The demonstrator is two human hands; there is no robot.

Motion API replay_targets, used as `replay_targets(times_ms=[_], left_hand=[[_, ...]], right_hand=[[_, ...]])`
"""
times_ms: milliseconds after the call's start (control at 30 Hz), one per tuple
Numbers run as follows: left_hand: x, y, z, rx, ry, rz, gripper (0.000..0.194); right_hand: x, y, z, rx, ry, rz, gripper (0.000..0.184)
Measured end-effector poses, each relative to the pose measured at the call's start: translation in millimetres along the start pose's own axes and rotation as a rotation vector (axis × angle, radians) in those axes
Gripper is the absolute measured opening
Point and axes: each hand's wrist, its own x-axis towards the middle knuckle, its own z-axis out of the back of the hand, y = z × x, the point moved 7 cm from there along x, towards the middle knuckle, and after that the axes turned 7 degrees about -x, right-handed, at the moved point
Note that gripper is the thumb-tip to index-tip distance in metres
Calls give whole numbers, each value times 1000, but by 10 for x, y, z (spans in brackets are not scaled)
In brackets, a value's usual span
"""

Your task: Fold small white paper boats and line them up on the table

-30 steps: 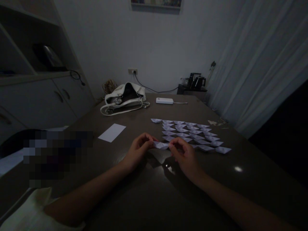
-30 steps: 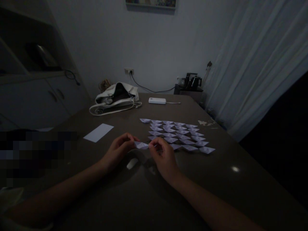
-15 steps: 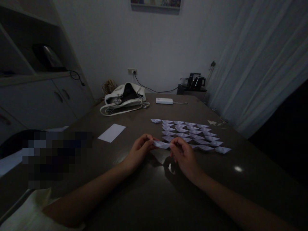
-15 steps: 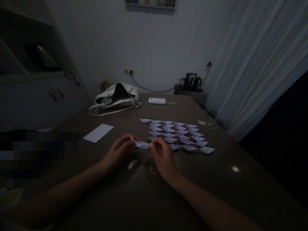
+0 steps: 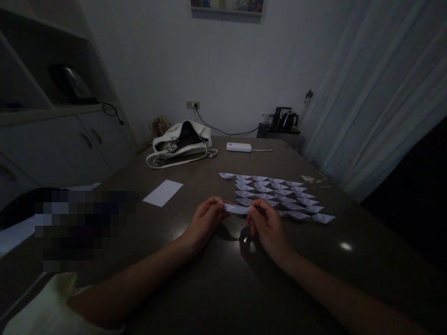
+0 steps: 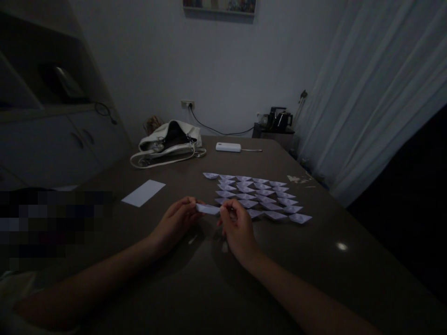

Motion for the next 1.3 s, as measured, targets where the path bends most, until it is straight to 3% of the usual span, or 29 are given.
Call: replay_targets(times_ms=[267, 367, 500, 700, 933, 1300], left_hand=[[-30, -47, -56, 16, 139, 26, 15], [-57, -58, -86, 166, 213, 10, 28], [-99, 14, -124, 356, 307, 104, 43], [-97, -55, -138, 424, 271, 84, 25], [-73, -32, -53, 407, 202, 111, 21], [-74, -52, -47, 484, 191, 108, 24]], right_hand=[[-13, -54, -6, -37, 46, 26, 19], [-23, -38, -10, -54, 49, 51, 18], [-48, -15, -38, -70, 84, 94, 16], [-76, 7, -47, -106, 106, 139, 14], [-85, 59, -25, -135, 91, 153, 13], [-74, 72, 7, -107, 40, 142, 15]])
